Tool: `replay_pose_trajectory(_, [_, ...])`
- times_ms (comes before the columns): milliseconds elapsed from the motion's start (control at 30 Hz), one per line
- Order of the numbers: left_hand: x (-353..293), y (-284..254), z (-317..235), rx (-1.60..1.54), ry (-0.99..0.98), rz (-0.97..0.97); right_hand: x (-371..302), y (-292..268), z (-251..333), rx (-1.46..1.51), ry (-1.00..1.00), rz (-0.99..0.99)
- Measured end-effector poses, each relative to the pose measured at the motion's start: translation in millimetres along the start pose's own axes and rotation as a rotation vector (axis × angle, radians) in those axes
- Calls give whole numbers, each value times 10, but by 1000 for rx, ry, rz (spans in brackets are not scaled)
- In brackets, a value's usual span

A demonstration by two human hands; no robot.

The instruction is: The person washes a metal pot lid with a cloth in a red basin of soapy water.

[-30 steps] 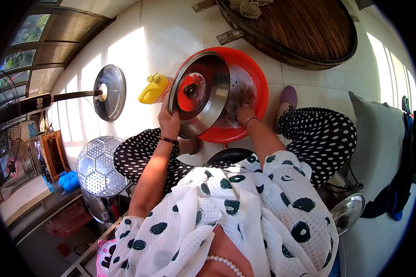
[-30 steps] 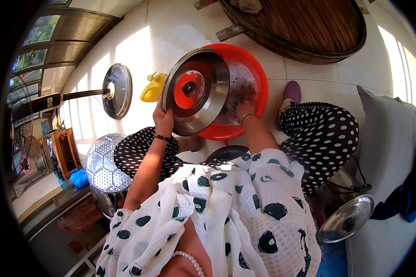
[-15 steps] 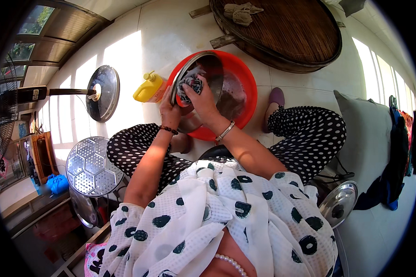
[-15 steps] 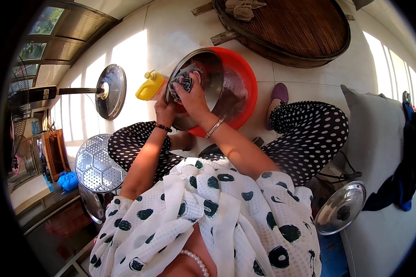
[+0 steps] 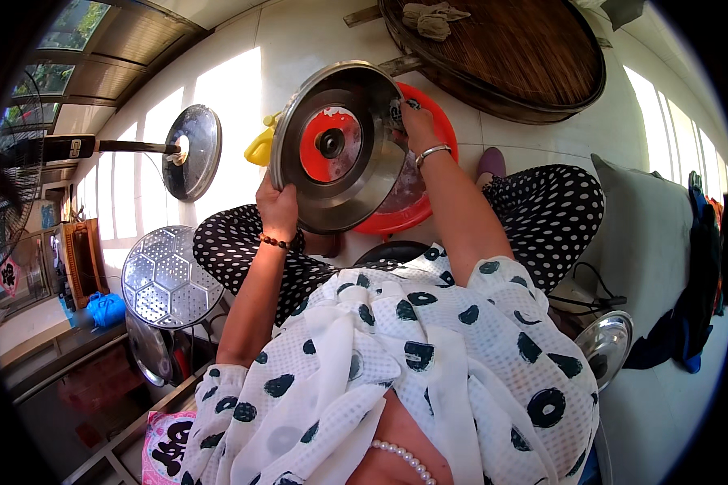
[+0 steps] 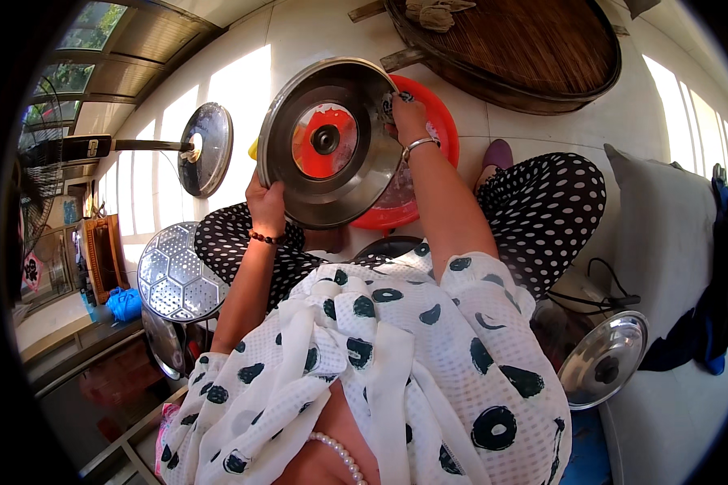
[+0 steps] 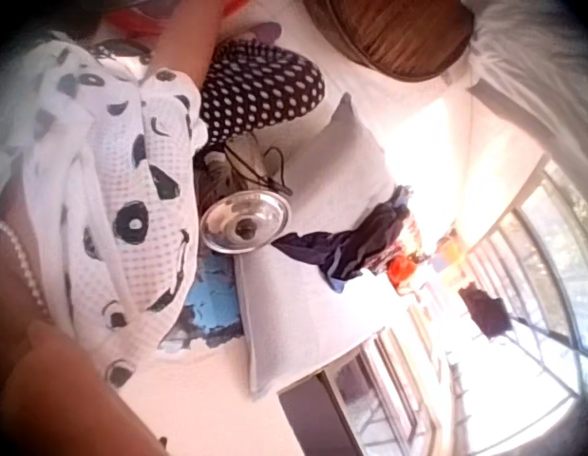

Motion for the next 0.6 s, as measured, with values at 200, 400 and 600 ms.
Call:
replay_pose_trajectory(200, [181,-33,143,-113,-79,-53,-469,-28,-387,-412,-267,-17])
replay_pose_trajectory(400, [238,143,19,-113,-8,-9,-1573,940,-151,-436,-902,265])
replay_pose_trajectory(600, [222,82,-183,-82,-20,29,-1446,1244,472,-701,-1225,276])
Point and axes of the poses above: each hand's wrist, its own x-axis towards the middle knuckle, its own y-axis out of the palm, z = x × y, the point moved 7 cm from there along x, towards the middle knuckle, and after that the axes turned 5 degrees about y, right-handed, at the moved point
